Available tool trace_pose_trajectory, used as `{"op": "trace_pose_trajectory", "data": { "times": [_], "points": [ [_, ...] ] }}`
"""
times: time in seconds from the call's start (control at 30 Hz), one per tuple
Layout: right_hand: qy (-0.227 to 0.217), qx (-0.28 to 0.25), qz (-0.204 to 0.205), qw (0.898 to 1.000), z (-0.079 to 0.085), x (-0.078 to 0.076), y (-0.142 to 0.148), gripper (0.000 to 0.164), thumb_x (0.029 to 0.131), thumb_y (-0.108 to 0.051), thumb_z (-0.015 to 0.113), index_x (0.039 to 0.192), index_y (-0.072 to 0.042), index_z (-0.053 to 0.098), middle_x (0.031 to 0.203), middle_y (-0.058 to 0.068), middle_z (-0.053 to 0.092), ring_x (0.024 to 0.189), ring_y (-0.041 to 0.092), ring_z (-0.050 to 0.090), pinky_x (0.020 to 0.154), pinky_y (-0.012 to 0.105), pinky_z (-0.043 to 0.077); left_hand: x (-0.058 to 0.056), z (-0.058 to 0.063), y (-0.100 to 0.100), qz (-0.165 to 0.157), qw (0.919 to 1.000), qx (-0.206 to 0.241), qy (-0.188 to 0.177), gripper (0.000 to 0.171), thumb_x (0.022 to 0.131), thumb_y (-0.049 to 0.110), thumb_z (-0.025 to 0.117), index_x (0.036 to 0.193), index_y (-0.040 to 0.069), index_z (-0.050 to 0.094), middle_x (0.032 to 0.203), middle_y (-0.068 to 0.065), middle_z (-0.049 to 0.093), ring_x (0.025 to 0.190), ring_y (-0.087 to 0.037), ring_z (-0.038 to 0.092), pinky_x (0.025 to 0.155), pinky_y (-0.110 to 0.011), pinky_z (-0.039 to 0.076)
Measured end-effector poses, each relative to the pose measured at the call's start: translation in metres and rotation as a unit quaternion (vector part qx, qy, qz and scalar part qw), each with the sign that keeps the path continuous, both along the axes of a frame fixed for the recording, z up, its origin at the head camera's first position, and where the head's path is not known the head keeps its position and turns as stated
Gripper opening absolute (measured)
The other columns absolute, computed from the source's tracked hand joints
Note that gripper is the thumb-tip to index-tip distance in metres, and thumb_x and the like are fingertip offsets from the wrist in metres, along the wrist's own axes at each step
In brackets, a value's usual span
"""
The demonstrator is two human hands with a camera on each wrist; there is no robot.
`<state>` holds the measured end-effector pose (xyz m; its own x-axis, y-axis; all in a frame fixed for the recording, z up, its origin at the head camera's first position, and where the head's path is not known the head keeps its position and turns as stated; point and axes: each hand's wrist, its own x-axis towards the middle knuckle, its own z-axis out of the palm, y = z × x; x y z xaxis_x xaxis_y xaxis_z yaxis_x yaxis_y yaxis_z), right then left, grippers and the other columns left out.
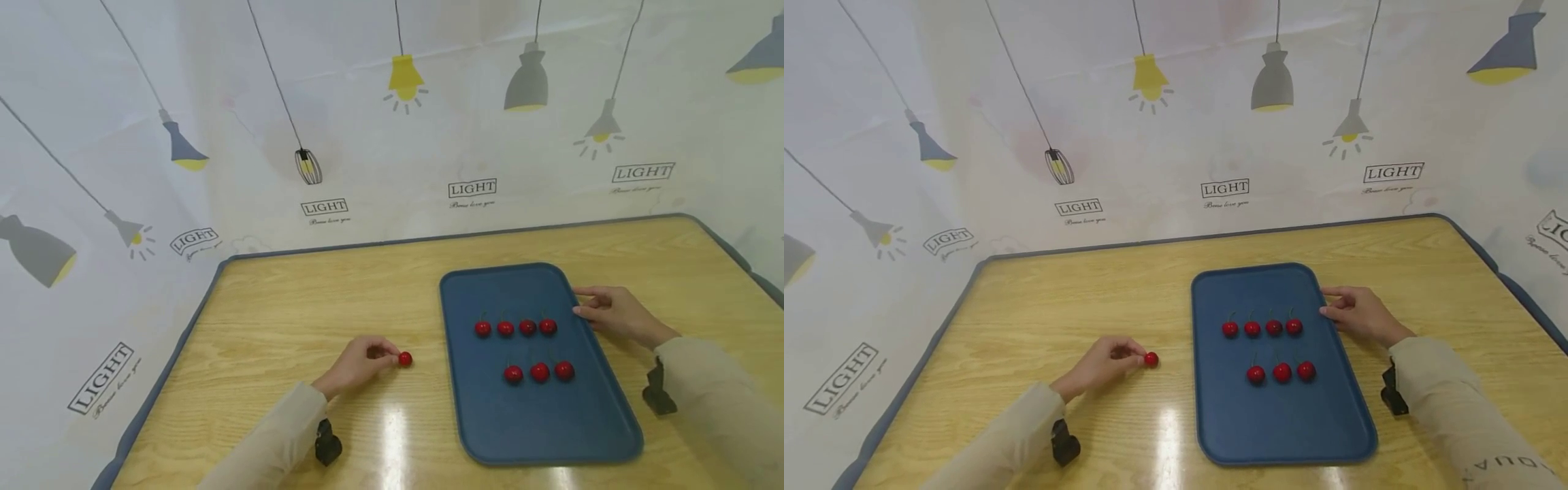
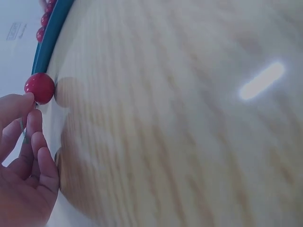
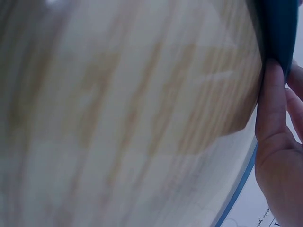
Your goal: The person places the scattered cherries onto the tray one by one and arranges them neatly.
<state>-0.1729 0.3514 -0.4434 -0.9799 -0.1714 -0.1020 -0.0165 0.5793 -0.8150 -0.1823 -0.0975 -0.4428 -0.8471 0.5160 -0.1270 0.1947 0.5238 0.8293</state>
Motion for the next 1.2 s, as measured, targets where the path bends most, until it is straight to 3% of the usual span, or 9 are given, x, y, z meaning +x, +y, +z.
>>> {"op": "trace_pose_trajectory", "data": {
  "times": [0.3,0.7,1.03,1.2],
  "points": [
    [-0.003,-0.007,-0.001,1.000,-0.001,0.000,0.002,0.056,0.087,-0.018,0.057,0.129,0.012,0.035,0.092,0.019,0.061,0.075,0.008,0.060,0.065,0.027,0.051,-0.007,0.000,0.007,0.049,0.9975,0.044,-0.025,0.014,0.084,0.016,0.061,0.093,0.006,0.066,0.086,-0.001,0.063,0.072,-0.011,0.054,0.061,-0.025,0.044],
    [-0.005,-0.015,0.001,1.000,0.001,0.001,0.001,0.056,0.087,-0.018,0.057,0.129,0.012,0.035,0.092,0.019,0.060,0.076,0.008,0.060,0.065,0.028,0.051,-0.010,-0.002,0.008,0.106,0.9874,0.090,-0.075,0.022,0.085,0.017,0.060,0.101,0.004,0.063,0.088,-0.003,0.063,0.070,-0.014,0.055,0.055,-0.025,0.044],
    [-0.002,-0.007,0.002,1.000,0.001,0.001,0.001,0.056,0.087,-0.018,0.058,0.128,0.012,0.035,0.092,0.019,0.060,0.075,0.008,0.060,0.065,0.028,0.051,-0.011,-0.004,0.013,0.121,0.9818,0.114,-0.092,0.022,0.084,0.017,0.061,0.101,0.003,0.065,0.095,-0.005,0.064,0.076,-0.014,0.055,0.061,-0.026,0.047],
    [-0.005,-0.006,0.001,1.000,0.000,0.001,0.001,0.057,0.087,-0.019,0.058,0.129,0.012,0.035,0.092,0.018,0.060,0.076,0.008,0.060,0.065,0.028,0.051,-0.010,-0.003,0.016,0.127,0.9821,0.113,-0.082,0.023,0.085,0.016,0.060,0.102,0.002,0.065,0.101,-0.008,0.064,0.076,-0.013,0.055,0.060,-0.025,0.046]
  ]
}}
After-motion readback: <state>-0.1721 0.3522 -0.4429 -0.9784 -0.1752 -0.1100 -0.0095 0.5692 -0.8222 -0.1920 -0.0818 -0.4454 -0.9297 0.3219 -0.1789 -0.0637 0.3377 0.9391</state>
